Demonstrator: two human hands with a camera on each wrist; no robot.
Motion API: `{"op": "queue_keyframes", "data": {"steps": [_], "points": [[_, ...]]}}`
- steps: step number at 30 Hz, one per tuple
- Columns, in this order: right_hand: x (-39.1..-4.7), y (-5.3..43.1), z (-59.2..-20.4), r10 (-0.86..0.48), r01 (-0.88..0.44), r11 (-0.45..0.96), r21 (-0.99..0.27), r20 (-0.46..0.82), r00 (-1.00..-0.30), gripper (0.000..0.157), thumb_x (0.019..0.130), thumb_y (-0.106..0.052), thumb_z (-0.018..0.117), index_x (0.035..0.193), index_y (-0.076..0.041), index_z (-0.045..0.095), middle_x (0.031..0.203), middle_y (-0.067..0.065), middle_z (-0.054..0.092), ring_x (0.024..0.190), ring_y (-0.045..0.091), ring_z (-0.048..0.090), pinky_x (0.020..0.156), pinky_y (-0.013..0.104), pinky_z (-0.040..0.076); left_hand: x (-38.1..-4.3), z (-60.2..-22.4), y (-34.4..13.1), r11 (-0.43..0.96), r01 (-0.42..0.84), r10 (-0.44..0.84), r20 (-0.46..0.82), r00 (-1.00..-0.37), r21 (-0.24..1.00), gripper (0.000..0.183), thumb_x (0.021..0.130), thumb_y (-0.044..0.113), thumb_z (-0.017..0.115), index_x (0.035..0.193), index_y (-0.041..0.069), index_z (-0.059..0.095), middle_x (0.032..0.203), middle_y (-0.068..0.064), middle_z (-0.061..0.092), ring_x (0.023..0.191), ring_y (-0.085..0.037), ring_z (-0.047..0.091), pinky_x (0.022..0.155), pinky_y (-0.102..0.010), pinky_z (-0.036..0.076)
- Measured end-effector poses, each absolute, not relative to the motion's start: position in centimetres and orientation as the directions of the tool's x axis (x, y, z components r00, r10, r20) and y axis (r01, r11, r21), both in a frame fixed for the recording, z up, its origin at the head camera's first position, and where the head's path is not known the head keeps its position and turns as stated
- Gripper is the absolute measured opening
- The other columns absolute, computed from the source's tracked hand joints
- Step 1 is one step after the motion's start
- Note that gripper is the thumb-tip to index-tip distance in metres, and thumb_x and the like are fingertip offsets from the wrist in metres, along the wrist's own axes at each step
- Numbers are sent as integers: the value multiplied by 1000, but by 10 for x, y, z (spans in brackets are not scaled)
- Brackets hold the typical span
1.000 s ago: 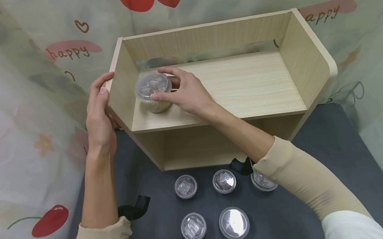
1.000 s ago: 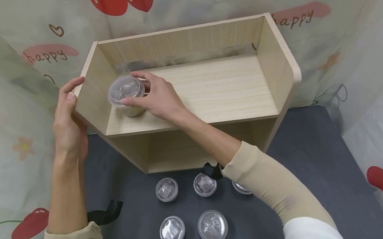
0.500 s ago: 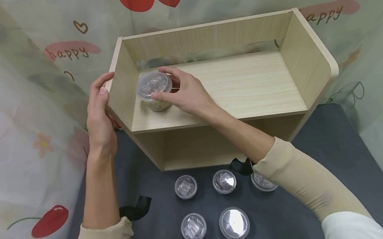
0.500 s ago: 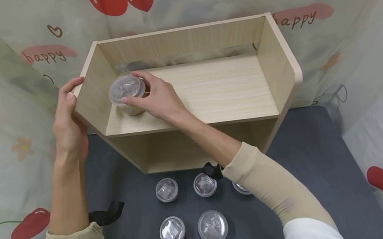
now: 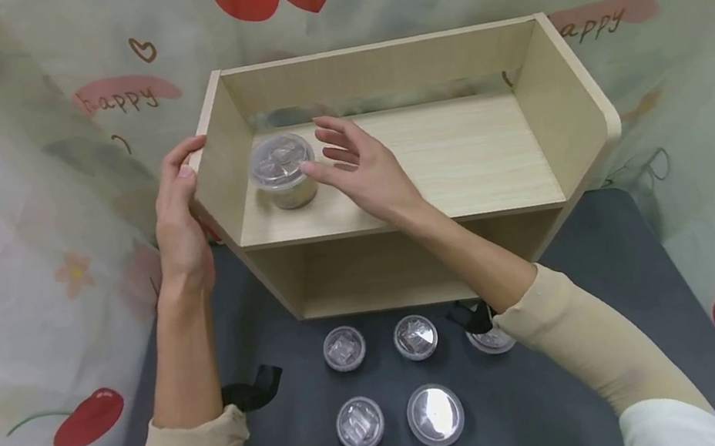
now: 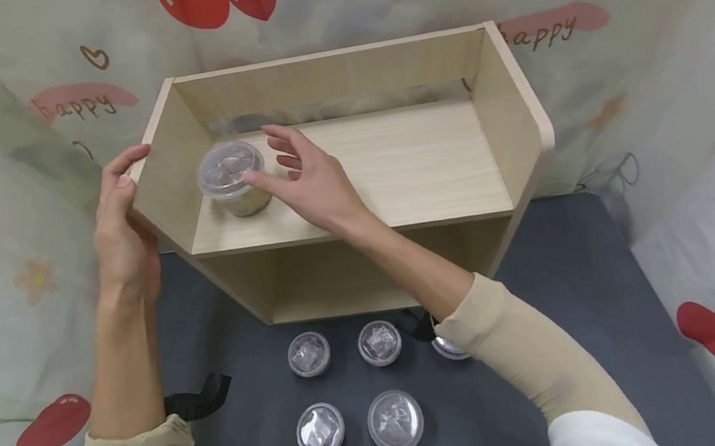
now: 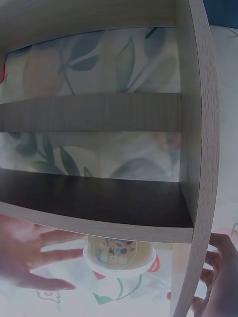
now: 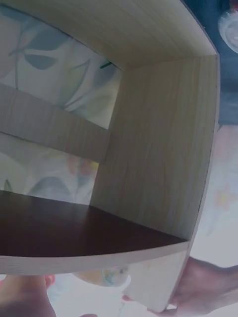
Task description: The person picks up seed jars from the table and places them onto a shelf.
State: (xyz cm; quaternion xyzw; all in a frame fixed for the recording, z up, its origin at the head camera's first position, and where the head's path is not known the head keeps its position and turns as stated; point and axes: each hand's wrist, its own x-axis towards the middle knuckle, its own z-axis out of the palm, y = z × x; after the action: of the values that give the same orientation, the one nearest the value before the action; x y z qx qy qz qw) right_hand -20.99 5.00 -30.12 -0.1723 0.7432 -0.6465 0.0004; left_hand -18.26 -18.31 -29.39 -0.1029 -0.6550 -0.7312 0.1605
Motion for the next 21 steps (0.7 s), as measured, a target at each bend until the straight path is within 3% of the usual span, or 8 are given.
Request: {"op": "queue_keyframes", "data": {"steps": [6, 15, 21], "points": [[-193, 66, -304, -239, -277, 16, -961, 265, -934, 57, 93, -22, 72, 145, -14, 48, 145, 6, 53, 133, 23, 51, 103, 28, 44, -184, -296, -181, -80, 405, -109, 396, -912, 911, 40, 103, 19, 36, 136, 14, 59, 123, -13, 56, 101, -23, 54, 85, -31, 42], [-168, 90, -311, -248, -316, -130, -940, 340, -907, 49, 96, -9, 64, 142, -5, 49, 142, 11, 55, 131, 27, 53, 105, 33, 44, -185, -296, -179, -71, 396, -105, 388, -916, 916, 39, 104, 21, 35, 134, 14, 58, 123, -12, 53, 108, -25, 50, 90, -33, 39], [-153, 102, -313, -263, -309, -181, -934, 348, -900, 51, 96, -7, 63, 144, -7, 47, 141, 14, 55, 129, 28, 54, 102, 36, 46, -185, -297, -180, -55, 393, -113, 385, -916, 918, 39, 103, 21, 35, 134, 16, 59, 124, -11, 53, 106, -24, 50, 87, -33, 38]]}}
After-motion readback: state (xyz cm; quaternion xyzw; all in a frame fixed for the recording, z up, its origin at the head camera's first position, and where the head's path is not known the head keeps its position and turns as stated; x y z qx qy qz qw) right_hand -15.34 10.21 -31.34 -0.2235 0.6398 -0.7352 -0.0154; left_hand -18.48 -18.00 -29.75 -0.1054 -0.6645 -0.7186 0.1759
